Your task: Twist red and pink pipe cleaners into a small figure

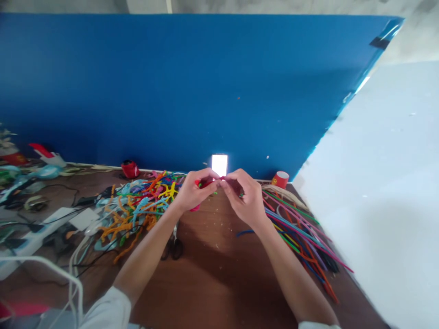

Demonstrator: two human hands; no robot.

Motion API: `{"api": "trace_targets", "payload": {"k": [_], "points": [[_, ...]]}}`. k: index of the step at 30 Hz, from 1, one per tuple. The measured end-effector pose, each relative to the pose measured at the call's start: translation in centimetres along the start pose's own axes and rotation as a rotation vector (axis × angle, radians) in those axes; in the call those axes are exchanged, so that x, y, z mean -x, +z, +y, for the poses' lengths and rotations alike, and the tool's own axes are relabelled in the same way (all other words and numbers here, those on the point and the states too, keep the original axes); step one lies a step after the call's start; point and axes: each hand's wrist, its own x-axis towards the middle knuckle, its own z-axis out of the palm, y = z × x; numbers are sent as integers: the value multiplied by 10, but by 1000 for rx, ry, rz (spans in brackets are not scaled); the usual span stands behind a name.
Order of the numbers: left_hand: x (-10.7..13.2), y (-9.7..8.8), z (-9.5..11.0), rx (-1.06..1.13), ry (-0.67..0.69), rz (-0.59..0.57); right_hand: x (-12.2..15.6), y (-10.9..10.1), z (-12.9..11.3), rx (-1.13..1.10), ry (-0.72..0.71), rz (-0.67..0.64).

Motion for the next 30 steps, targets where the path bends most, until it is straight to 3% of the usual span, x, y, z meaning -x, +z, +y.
{"api": "trace_targets", "payload": {"k": [10,30], "points": [[1,2,8,-5,-28,-19,2,0,-3,35,-12,72],[2,7,11,71,-64,-34,2,-1,1,-92,145,14]]}}
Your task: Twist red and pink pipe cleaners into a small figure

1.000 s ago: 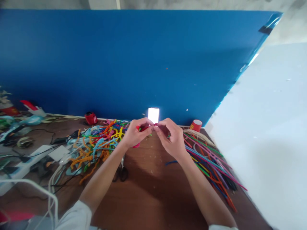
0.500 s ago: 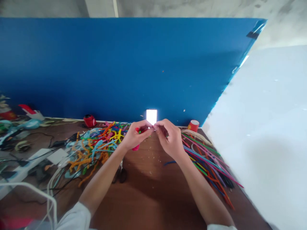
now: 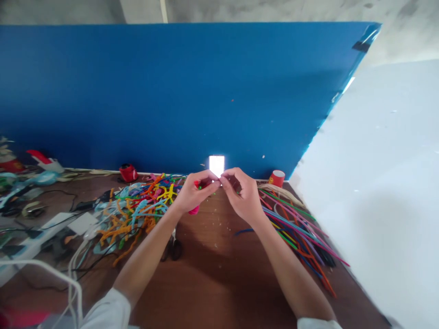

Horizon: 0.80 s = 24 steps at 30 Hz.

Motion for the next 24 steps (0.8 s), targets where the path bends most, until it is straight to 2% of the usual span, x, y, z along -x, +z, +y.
{"api": "trace_targets", "payload": {"k": [12,19,24], "points": [[-1,-2,2,-19,2,9,1,2,3,-1,6,-3],[-1,-4,3,205,-105,-14,-3,-6,1,72,-131,-79],[-1,-6,8,290,-152,-47,-5,-11,0,89,-222,-68]]}}
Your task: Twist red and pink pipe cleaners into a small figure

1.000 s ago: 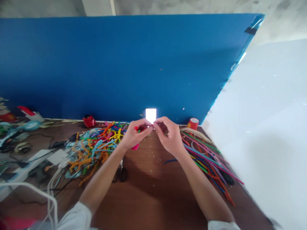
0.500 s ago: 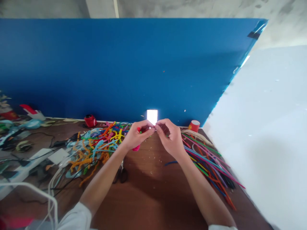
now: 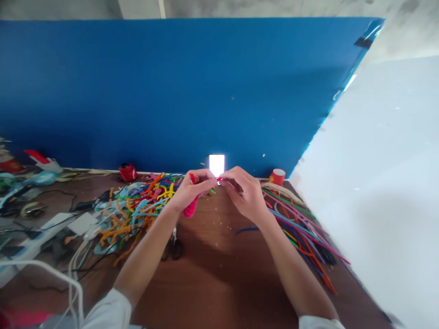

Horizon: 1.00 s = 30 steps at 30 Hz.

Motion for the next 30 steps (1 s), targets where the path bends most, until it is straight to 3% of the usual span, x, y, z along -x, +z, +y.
{"api": "trace_targets", "payload": {"k": [11,16,19,21,26,30], "points": [[0,0,0,32,-22,-57,0,1,4,-40,-34,-44],[1,1,-1,-47,-7,-36,0,1,5,-23,65,-127],[2,2,-2,-175,27,3,1,2,4,-69,194,-144],[1,1,-4,-307,107,21,2,1,3,-159,294,-154],[-3,-8,-11,-774,495,-5,3,-2,5,-385,457,-245],[-6,-13,-15,-947,589,8,3,2,7,-395,503,-231]]}}
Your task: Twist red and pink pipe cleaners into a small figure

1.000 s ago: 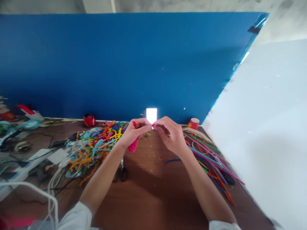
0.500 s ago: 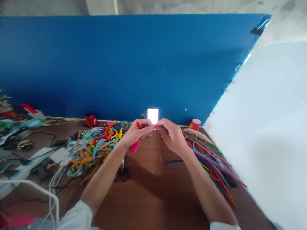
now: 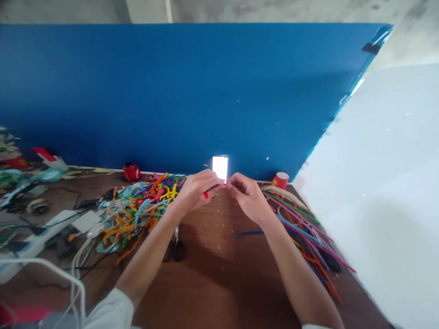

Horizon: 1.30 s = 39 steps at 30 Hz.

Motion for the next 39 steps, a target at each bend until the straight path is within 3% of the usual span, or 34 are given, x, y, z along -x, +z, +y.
{"api": "trace_targets", "payload": {"k": [3,7,10,20,27,39], "points": [[-1,0,1,125,-85,-2,-1,4,2,44,-32,80],[-3,-2,8,376,-312,10,0,6,-1,208,-117,209],[-4,-3,11,492,-410,9,0,5,-4,281,-163,243],[-6,1,13,341,-460,-39,-1,7,-6,360,-159,193],[-5,0,14,449,-476,-84,-2,1,-6,460,-165,168],[-2,0,14,188,-476,-9,-3,10,9,945,-468,216]]}}
